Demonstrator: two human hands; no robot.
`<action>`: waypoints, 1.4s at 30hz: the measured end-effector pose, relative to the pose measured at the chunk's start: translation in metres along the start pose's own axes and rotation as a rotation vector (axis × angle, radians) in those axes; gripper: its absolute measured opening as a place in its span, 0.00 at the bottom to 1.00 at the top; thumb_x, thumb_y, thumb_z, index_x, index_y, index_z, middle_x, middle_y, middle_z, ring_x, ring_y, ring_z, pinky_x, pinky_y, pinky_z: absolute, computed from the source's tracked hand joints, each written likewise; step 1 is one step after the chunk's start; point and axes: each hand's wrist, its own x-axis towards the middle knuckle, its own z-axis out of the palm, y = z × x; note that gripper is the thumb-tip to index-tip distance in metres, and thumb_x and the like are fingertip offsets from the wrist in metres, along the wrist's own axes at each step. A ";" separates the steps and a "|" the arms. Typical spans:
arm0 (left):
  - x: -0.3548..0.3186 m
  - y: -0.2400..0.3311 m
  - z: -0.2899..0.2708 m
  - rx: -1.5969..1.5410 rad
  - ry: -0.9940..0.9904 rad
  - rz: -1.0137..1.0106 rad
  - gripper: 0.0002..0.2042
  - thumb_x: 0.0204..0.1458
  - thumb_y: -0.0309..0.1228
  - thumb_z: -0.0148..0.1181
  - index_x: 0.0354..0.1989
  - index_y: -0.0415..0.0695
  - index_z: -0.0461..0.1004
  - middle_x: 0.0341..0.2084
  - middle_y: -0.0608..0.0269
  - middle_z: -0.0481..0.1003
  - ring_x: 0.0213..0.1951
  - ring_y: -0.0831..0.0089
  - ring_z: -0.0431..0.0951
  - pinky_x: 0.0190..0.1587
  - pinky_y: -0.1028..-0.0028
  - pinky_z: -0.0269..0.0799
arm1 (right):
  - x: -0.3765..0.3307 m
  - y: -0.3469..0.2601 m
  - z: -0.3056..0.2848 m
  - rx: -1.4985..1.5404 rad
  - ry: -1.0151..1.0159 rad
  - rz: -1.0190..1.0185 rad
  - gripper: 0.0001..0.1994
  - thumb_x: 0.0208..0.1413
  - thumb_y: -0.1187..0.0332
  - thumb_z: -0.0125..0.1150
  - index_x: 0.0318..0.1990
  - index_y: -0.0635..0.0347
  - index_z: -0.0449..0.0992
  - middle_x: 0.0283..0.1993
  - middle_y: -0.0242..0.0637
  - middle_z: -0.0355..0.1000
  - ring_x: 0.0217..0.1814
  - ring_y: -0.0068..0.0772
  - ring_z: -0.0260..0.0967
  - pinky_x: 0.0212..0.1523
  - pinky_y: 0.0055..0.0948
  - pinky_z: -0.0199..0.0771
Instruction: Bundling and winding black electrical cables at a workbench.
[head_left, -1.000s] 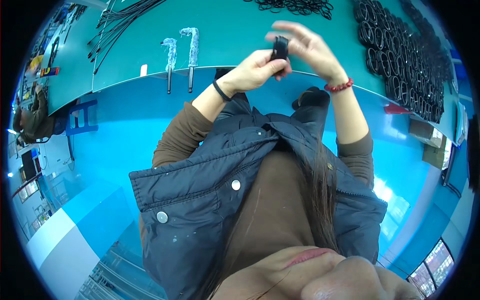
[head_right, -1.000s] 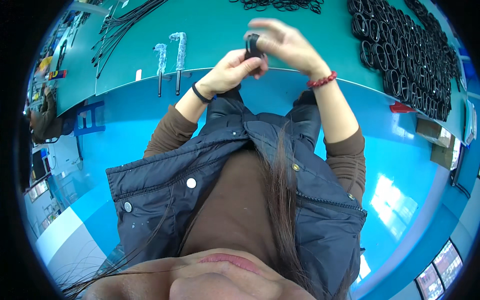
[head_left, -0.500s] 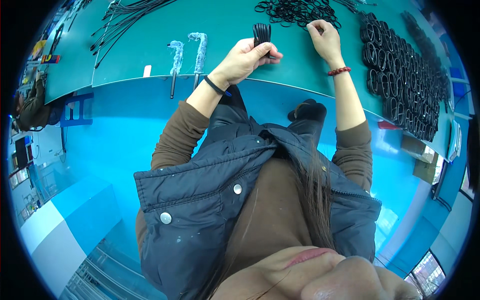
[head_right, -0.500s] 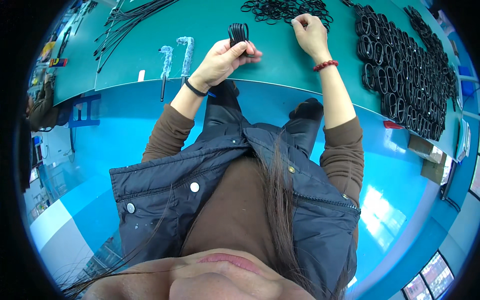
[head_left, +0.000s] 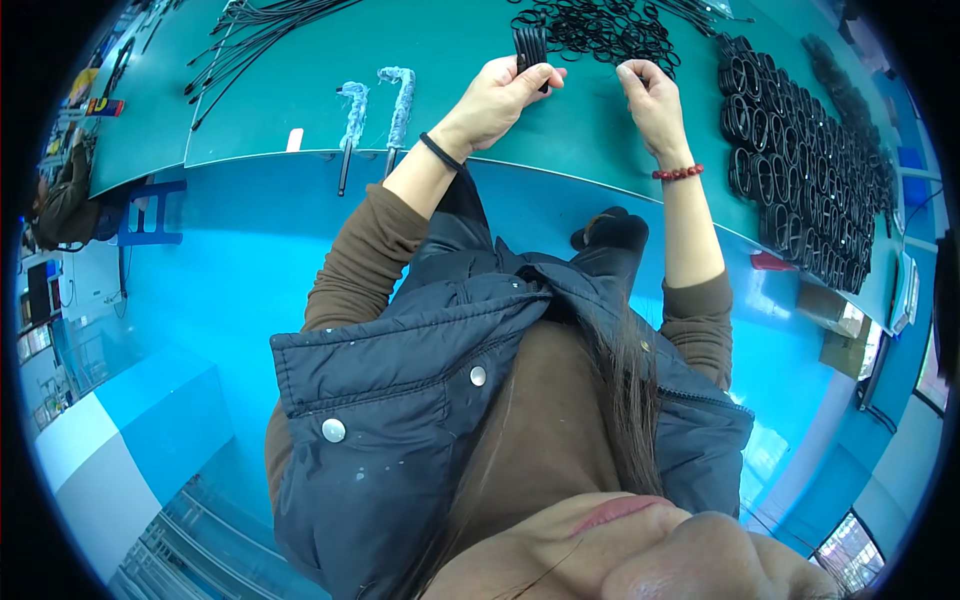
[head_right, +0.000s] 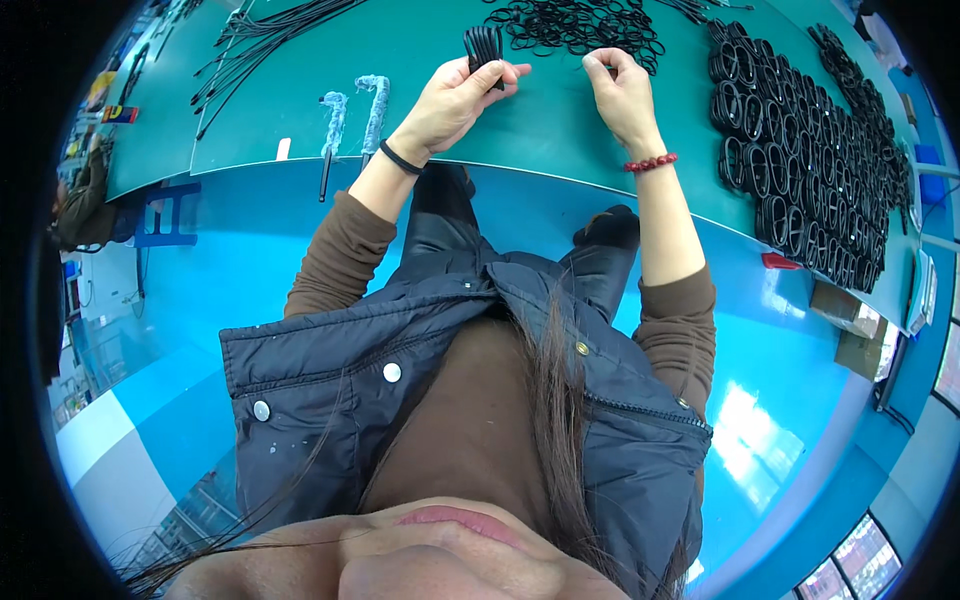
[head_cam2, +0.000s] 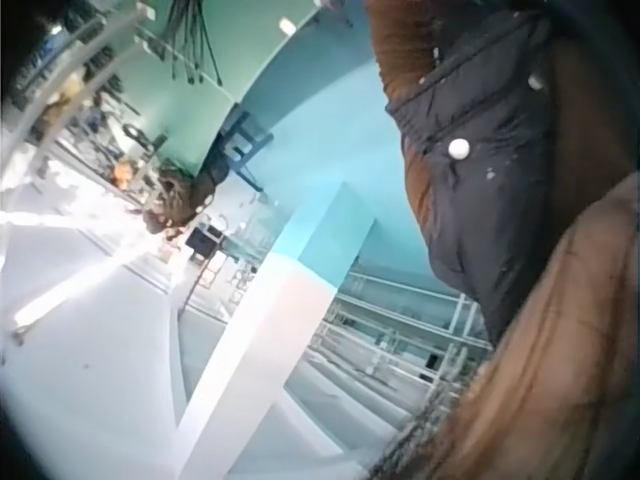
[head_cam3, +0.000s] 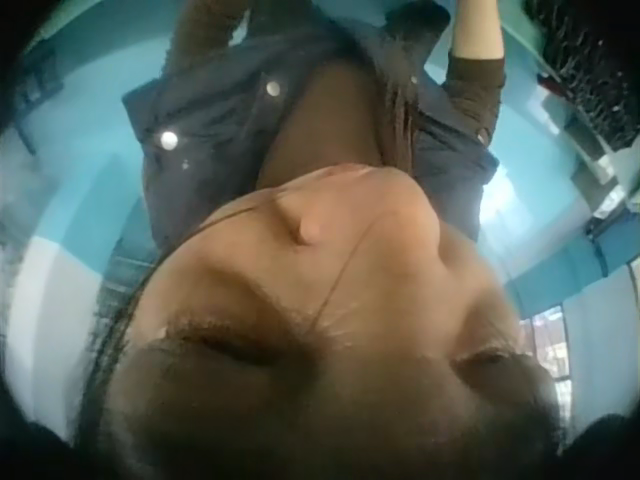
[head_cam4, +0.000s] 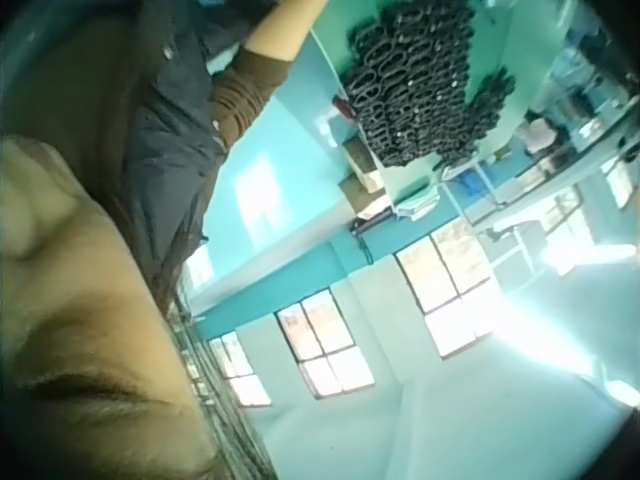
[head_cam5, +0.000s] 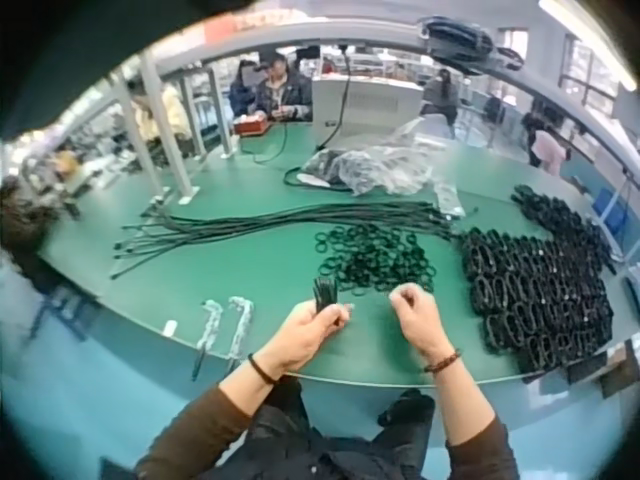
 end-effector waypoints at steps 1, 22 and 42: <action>0.003 -0.001 0.002 0.004 0.001 -0.003 0.09 0.62 0.32 0.52 0.36 0.39 0.75 0.40 0.52 0.75 0.53 0.61 0.73 0.54 0.69 0.72 | -0.001 0.002 0.000 -0.059 0.030 -0.042 0.06 0.54 0.68 0.57 0.33 0.58 0.77 0.36 0.38 0.70 0.29 0.34 0.68 0.31 0.32 0.72; 0.010 -0.012 0.022 -0.158 0.066 -0.017 0.10 0.62 0.33 0.51 0.37 0.39 0.73 0.37 0.56 0.74 0.45 0.66 0.75 0.46 0.70 0.76 | -0.049 -0.035 0.015 0.292 -0.196 0.065 0.05 0.57 0.69 0.59 0.30 0.58 0.75 0.26 0.25 0.64 0.21 0.15 0.56 0.20 0.15 0.57; -0.013 -0.013 0.026 -0.235 -0.203 -0.267 0.11 0.63 0.35 0.50 0.36 0.40 0.72 0.26 0.63 0.70 0.28 0.79 0.70 0.24 0.83 0.68 | -0.086 -0.040 -0.019 0.412 -0.656 0.050 0.15 0.55 0.78 0.53 0.48 0.57 0.78 0.31 0.33 0.76 0.21 0.13 0.63 0.18 0.11 0.55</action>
